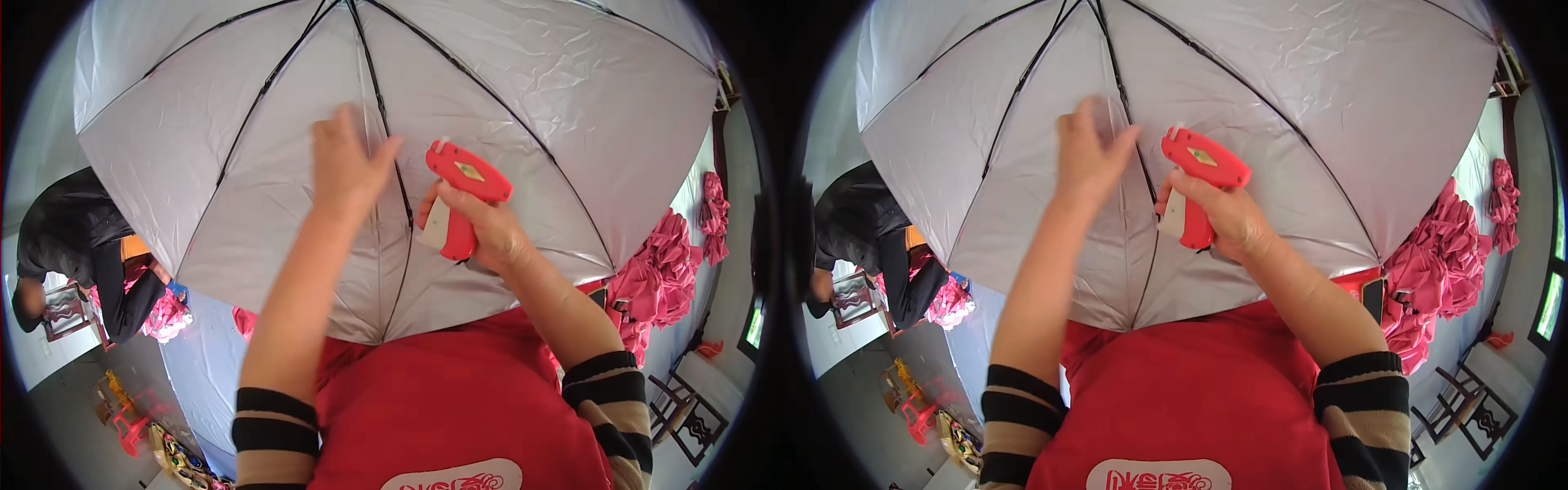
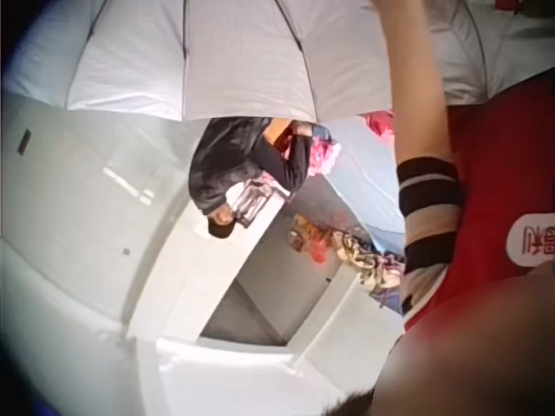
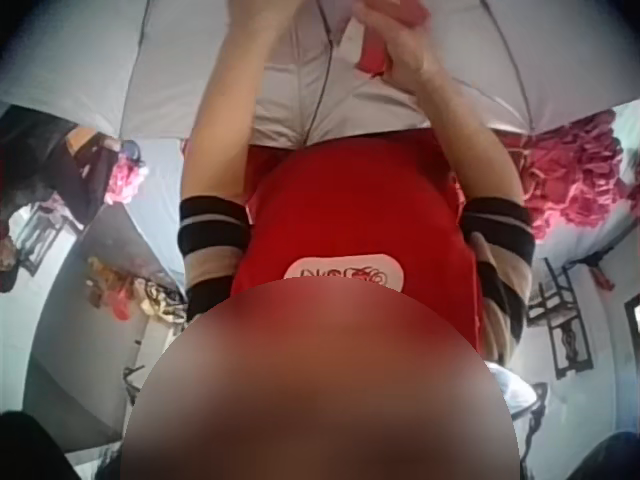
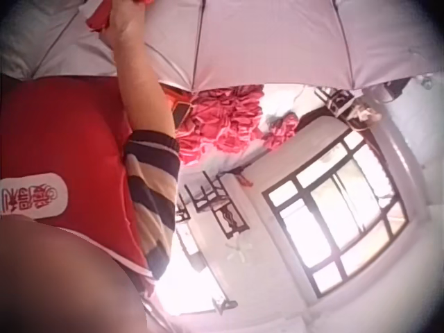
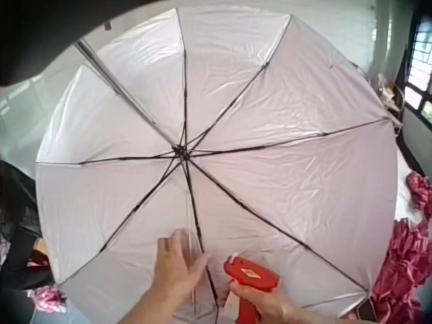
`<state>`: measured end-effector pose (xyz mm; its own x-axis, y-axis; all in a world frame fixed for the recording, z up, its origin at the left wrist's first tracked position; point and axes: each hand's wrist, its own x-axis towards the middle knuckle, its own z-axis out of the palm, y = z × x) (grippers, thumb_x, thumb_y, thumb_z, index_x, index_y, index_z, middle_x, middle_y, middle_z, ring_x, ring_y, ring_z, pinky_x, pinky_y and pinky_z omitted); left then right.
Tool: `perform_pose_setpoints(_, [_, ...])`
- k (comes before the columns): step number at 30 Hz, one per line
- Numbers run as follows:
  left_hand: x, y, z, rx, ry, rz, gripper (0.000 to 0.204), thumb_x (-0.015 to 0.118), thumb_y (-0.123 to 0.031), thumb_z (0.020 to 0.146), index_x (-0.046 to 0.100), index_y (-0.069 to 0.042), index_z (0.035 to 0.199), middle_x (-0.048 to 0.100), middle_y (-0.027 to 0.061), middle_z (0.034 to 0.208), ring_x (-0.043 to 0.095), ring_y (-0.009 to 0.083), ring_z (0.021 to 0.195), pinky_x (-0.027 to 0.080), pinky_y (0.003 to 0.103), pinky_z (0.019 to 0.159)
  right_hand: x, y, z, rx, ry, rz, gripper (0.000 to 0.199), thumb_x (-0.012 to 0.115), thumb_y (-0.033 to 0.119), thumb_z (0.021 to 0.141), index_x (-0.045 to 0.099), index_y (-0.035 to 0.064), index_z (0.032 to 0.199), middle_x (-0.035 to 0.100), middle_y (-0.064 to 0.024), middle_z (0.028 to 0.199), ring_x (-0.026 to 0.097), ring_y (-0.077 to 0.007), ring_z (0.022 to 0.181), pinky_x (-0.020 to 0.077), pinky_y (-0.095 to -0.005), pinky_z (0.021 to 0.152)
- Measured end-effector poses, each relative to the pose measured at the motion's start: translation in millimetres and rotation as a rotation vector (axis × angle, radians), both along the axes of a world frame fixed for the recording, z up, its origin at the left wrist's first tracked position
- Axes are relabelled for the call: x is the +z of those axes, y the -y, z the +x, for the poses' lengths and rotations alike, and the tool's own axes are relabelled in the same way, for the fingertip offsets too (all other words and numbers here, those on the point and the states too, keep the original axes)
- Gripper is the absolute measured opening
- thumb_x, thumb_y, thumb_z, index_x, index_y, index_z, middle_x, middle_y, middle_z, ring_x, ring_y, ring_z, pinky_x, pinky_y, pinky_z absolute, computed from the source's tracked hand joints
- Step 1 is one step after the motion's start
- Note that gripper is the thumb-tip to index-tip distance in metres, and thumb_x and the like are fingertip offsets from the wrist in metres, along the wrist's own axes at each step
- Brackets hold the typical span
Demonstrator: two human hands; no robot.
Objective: The recorder is assembling umbrellas by opening the frame, using a handheld tool to secure or scan the joints, and then folding the umbrella.
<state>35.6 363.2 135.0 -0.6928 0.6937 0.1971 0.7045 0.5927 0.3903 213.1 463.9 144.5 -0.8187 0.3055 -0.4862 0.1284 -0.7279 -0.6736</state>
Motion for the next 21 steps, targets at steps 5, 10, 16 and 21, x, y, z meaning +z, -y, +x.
perform_pose_setpoints(5, [-1, -16, -5, 0.06, 0.313, 0.047, 0.054, 0.062, -0.005, 0.084, 0.038, -0.001, 0.132, 0.06, 0.0207, 0.096, 0.061, 0.0345, 0.078, 0.05, 0.041, 0.069, 2, 0, 8, -0.038, 0.056, 0.054, 0.026, 0.062, 0.025, 0.089, 0.059, 0.0013, 0.1, 0.064, -0.011, 0.086, 0.065, -0.0228, 0.081, 0.0544, -0.0367, 0.07])
perform_pose_setpoints(10, [-2, -6, -14, 0.123, 0.682, 0.173, 0.055, 0.056, 0.003, 0.086, 0.04, -0.009, 0.137, 0.056, 0.009, 0.068, 0.058, 0.0206, 0.063, 0.048, 0.035, 0.059, -5, -15, -41, 0.068, 0.147, -0.079, 0.023, 0.064, 0.021, 0.088, 0.059, 0.0012, 0.099, 0.064, -0.0108, 0.086, 0.066, -0.0235, 0.077, 0.0552, -0.0377, 0.068])
perform_pose_setpoints(16, [-12, -8, -16, 0.095, 0.693, 0.312, 0.059, 0.055, 0.004, 0.087, 0.041, -0.014, 0.141, 0.051, 0.003, 0.068, 0.051, 0.0111, 0.057, 0.047, 0.03, 0.051, -10, -42, -109, 0.029, 0.035, -0.065, 0.022, 0.068, 0.017, 0.084, 0.061, 0.001, 0.098, 0.065, -0.0115, 0.087, 0.068, -0.0232, 0.075, 0.058, -0.0377, 0.067])
perform_pose_setpoints(21, [-11, -7, -15, 0.115, 0.841, 0.338, 0.056, 0.051, 0.006, 0.089, 0.042, -0.015, 0.14, 0.05, 0.001, 0.072, 0.05, 0.0087, 0.056, 0.047, 0.026, 0.045, -7, -44, -107, 0.085, 0.055, -0.022, 0.024, 0.07, 0.017, 0.083, 0.061, 0.0005, 0.098, 0.066, -0.0115, 0.086, 0.068, -0.023, 0.076, 0.0584, -0.0366, 0.066])
